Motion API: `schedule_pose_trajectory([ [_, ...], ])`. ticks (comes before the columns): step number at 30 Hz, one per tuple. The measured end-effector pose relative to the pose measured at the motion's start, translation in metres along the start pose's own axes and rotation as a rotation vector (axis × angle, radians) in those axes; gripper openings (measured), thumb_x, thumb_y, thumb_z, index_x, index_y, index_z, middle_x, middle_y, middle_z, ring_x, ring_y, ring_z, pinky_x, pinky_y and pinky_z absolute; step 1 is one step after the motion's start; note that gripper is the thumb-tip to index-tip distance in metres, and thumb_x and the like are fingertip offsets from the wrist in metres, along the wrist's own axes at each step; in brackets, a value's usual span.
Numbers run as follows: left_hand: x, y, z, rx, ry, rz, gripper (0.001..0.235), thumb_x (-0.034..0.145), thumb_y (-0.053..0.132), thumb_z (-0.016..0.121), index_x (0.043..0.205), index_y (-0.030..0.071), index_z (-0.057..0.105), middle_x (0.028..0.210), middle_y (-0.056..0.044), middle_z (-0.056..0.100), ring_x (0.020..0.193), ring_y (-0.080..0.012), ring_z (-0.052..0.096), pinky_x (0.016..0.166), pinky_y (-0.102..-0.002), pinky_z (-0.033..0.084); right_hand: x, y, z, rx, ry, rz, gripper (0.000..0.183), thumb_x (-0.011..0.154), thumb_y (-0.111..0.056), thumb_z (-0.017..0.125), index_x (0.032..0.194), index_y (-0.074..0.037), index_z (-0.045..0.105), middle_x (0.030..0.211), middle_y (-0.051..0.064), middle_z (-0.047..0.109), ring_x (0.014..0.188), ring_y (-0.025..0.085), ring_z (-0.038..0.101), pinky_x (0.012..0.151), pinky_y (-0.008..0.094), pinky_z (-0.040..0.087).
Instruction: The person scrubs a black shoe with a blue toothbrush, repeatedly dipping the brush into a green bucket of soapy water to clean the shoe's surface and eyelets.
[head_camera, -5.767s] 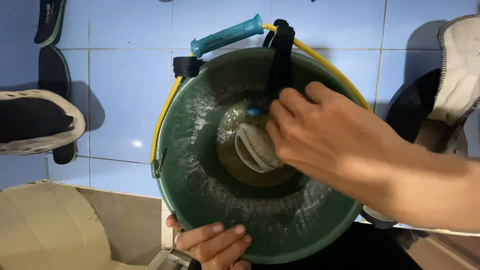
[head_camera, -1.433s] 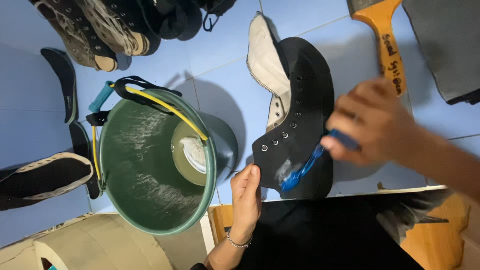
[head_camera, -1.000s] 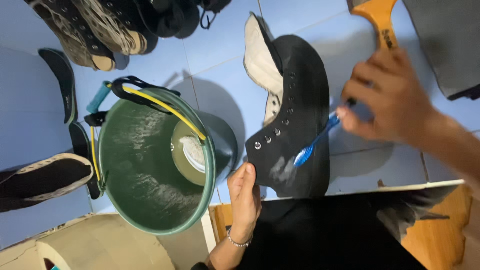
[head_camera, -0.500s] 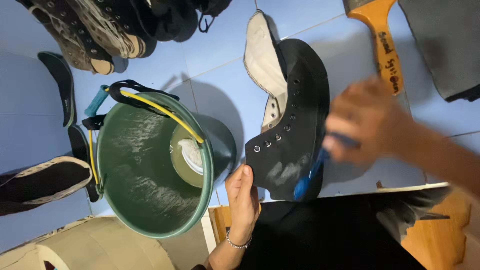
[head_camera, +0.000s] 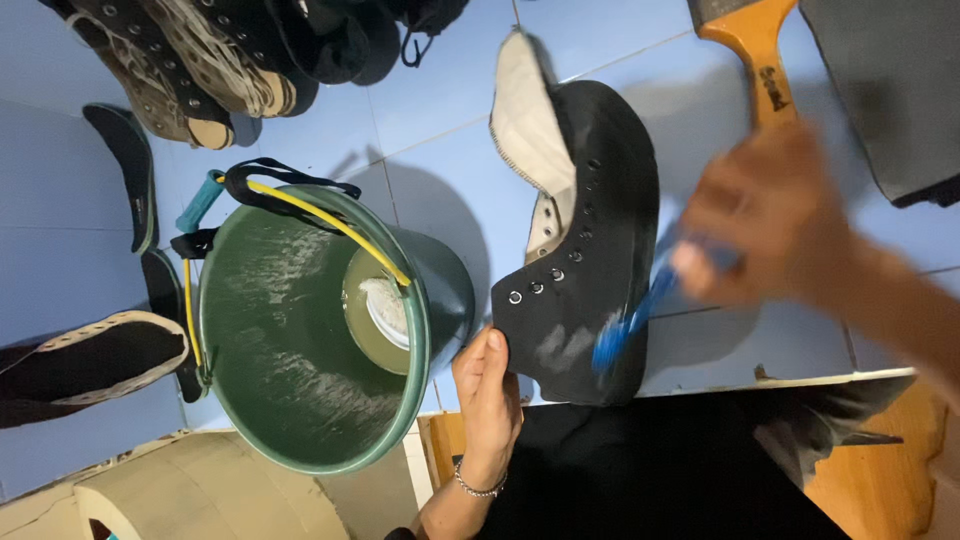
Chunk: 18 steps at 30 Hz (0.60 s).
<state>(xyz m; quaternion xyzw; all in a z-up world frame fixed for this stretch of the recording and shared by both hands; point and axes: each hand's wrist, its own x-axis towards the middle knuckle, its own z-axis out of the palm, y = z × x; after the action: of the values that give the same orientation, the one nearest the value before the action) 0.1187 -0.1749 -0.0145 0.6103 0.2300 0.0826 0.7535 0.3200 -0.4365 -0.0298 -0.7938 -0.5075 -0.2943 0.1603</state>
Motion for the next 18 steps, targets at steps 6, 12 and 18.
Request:
schedule_pose_trajectory([
  [6,-0.005,-0.001,-0.002,0.060,-0.018,0.006,0.047,0.105,0.035,0.056,0.071,0.017,0.029,0.071,0.008,0.026,0.068,-0.0059,0.024,0.062,-0.026,0.021,-0.002,-0.011,0.006,0.298,0.038,0.123,0.027,0.095,-0.033,0.052,0.078,-0.014,0.060,0.076,0.008,0.055,0.073,0.030,0.048,0.079,0.051,0.034],
  [12,0.001,0.005,0.001,0.049,-0.012,0.007,0.045,0.105,0.034,0.057,0.070,0.013,0.038,0.071,0.006,0.033,0.069,-0.0072,0.030,0.065,-0.026,0.027,0.018,-0.039,0.002,0.229,-0.073,0.127,0.040,0.096,-0.047,0.043,0.073,-0.016,0.051,0.078,0.004,0.053,0.077,0.030,0.049,0.075,0.049,0.037],
  [18,0.002,0.006,-0.001,0.205,0.009,0.076,0.049,0.105,0.037,0.054,0.072,0.017,0.024,0.072,0.008,0.022,0.068,-0.0064,0.021,0.062,-0.028,0.018,0.023,-0.025,0.006,0.110,0.056,0.261,0.025,0.089,-0.031,0.063,0.079,-0.009,0.059,0.085,0.010,0.054,0.090,0.035,0.050,0.088,0.052,0.037],
])
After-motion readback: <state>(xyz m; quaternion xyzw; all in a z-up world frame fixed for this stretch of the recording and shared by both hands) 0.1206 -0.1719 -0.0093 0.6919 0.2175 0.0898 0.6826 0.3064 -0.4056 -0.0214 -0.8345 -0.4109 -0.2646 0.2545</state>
